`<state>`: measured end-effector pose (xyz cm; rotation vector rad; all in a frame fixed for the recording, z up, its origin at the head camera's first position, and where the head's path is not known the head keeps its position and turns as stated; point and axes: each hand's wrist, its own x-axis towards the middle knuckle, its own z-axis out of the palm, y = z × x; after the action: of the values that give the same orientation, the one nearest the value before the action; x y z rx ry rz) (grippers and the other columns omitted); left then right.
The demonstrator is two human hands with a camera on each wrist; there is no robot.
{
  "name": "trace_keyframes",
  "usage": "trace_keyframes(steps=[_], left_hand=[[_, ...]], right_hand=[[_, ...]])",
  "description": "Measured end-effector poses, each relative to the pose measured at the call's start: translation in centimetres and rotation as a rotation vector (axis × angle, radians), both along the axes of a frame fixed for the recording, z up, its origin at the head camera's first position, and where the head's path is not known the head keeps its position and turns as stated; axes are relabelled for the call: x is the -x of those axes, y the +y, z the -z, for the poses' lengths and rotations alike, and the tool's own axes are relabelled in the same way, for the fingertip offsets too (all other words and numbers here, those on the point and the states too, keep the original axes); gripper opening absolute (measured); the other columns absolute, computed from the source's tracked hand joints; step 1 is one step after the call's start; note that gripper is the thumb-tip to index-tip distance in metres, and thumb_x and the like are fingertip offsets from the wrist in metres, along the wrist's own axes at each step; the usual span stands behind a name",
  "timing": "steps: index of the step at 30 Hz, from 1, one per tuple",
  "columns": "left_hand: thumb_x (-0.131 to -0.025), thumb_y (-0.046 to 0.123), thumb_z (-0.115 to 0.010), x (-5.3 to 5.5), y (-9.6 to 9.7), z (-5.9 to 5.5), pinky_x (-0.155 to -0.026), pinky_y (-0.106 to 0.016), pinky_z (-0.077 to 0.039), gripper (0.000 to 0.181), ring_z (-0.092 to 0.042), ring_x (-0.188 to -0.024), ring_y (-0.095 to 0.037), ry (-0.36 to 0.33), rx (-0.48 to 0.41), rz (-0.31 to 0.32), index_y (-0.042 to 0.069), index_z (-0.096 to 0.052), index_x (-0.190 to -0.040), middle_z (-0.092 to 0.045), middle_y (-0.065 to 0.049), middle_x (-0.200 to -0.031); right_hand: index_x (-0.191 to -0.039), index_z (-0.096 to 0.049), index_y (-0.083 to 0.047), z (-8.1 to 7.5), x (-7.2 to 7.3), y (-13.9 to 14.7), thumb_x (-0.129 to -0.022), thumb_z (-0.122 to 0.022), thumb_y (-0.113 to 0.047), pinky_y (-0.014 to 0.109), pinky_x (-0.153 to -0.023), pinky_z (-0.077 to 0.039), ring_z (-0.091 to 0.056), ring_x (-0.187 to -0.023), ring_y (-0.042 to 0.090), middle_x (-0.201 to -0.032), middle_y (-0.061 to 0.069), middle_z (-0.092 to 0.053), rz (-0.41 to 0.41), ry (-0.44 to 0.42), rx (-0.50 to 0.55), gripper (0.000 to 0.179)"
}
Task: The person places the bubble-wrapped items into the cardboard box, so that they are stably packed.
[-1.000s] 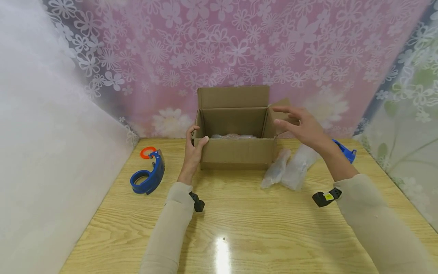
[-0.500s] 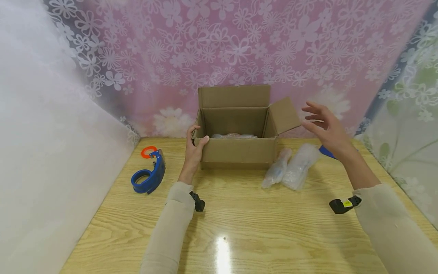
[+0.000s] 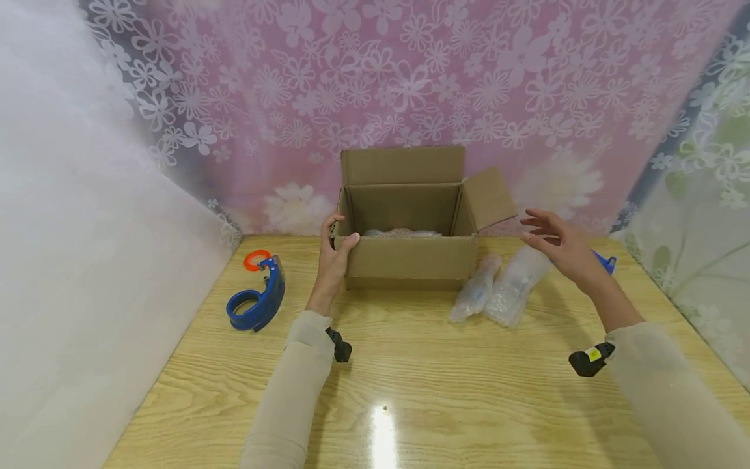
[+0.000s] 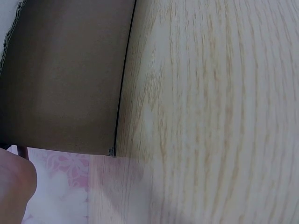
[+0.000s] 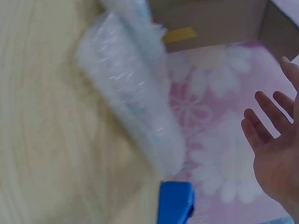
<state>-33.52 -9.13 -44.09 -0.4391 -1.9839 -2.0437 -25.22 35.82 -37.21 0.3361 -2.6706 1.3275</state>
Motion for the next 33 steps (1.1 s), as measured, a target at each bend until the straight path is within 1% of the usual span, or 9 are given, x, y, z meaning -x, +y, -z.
trace_keyframes(steps=[2,4,7,12,16,21,25,28,33], left_hand=[[-0.096,0.042,-0.068,0.0,-0.1,0.1,-0.118,-0.063,-0.021,0.060,-0.019,-0.154,-0.021,0.004,0.001,0.000,0.021,-0.043,-0.147,-0.023,0.010,-0.166],[-0.096,0.043,-0.069,0.0,-0.1,0.2,-0.118,-0.062,-0.020,0.060,-0.019,-0.154,-0.021,0.001,0.001,-0.004,0.022,-0.043,-0.147,-0.023,0.011,-0.165],[-0.096,0.043,-0.068,-0.1,0.0,0.3,-0.118,-0.063,-0.021,0.062,-0.019,-0.154,-0.022,-0.006,0.001,-0.001,0.020,-0.042,-0.148,-0.023,0.013,-0.165],[-0.097,0.041,-0.068,-0.1,0.2,0.4,-0.118,-0.064,-0.020,0.067,-0.018,-0.154,-0.023,0.000,0.016,-0.002,0.014,-0.039,-0.150,-0.023,0.011,-0.166],[-0.097,0.039,-0.070,0.0,0.4,0.3,-0.119,-0.063,-0.018,0.064,-0.018,-0.155,-0.023,0.011,0.015,-0.017,0.015,-0.041,-0.150,-0.025,0.009,-0.166],[-0.097,0.037,-0.070,-0.1,0.4,0.2,-0.120,-0.062,-0.019,0.059,-0.019,-0.155,-0.022,0.010,0.007,-0.014,0.020,-0.044,-0.147,-0.025,0.008,-0.165],[-0.098,0.034,-0.070,0.0,0.3,0.0,-0.120,-0.062,-0.017,0.059,-0.017,-0.155,-0.023,0.013,-0.001,-0.004,0.019,-0.043,-0.149,-0.024,0.005,-0.167],[-0.098,0.032,-0.069,0.0,0.2,-0.1,-0.120,-0.063,-0.016,0.061,-0.015,-0.156,-0.024,0.015,-0.008,0.003,0.017,-0.042,-0.151,-0.022,0.003,-0.168],[-0.098,0.035,-0.069,0.0,0.0,0.0,-0.120,-0.063,-0.017,0.062,-0.015,-0.156,-0.023,0.009,0.011,0.006,0.017,-0.041,-0.150,-0.021,0.006,-0.168]], right_hand=[[-0.166,-0.025,-0.021,0.9,0.2,0.3,-0.109,-0.054,-0.034,0.037,-0.110,-0.037,-0.041,-0.141,0.035,-0.161,0.017,-0.039,-0.014,-0.044,-0.009,0.065],[-0.167,-0.022,-0.017,1.8,0.4,0.6,-0.110,-0.054,-0.035,0.055,-0.111,-0.034,-0.036,-0.144,0.043,-0.163,0.020,-0.035,-0.030,-0.082,-0.019,0.068],[-0.167,-0.019,-0.013,3.1,0.6,0.9,-0.110,-0.054,-0.036,0.068,-0.110,-0.030,-0.030,-0.145,0.051,-0.163,0.025,-0.031,-0.048,-0.118,-0.045,0.071],[-0.165,-0.023,-0.006,4.4,0.6,1.2,-0.109,-0.054,-0.036,0.071,-0.111,-0.027,-0.028,-0.146,0.054,-0.162,0.029,-0.031,-0.069,-0.154,-0.088,0.070],[-0.163,-0.030,-0.006,4.9,0.5,1.3,-0.109,-0.053,-0.039,0.074,-0.112,-0.022,-0.023,-0.149,0.055,-0.163,0.029,-0.029,-0.073,-0.195,-0.130,0.067],[-0.161,-0.035,-0.008,5.6,0.5,1.6,-0.110,-0.052,-0.038,0.080,-0.105,-0.026,-0.017,-0.148,0.061,-0.167,0.030,-0.018,-0.117,-0.250,-0.159,0.062],[-0.157,-0.042,-0.004,6.0,0.6,1.8,-0.109,-0.054,-0.032,0.079,-0.103,-0.031,-0.019,-0.147,0.061,-0.165,0.032,-0.023,-0.165,-0.223,-0.191,0.056],[-0.152,-0.049,-0.002,6.1,0.7,1.9,-0.109,-0.055,-0.031,0.079,-0.104,-0.028,-0.021,-0.147,0.060,-0.161,0.033,-0.031,-0.170,-0.178,-0.261,0.053],[-0.146,-0.056,-0.002,6.0,0.6,2.3,-0.108,-0.056,-0.034,0.082,-0.106,-0.013,-0.018,-0.144,0.063,-0.157,0.034,-0.036,-0.146,-0.149,-0.383,0.050]])
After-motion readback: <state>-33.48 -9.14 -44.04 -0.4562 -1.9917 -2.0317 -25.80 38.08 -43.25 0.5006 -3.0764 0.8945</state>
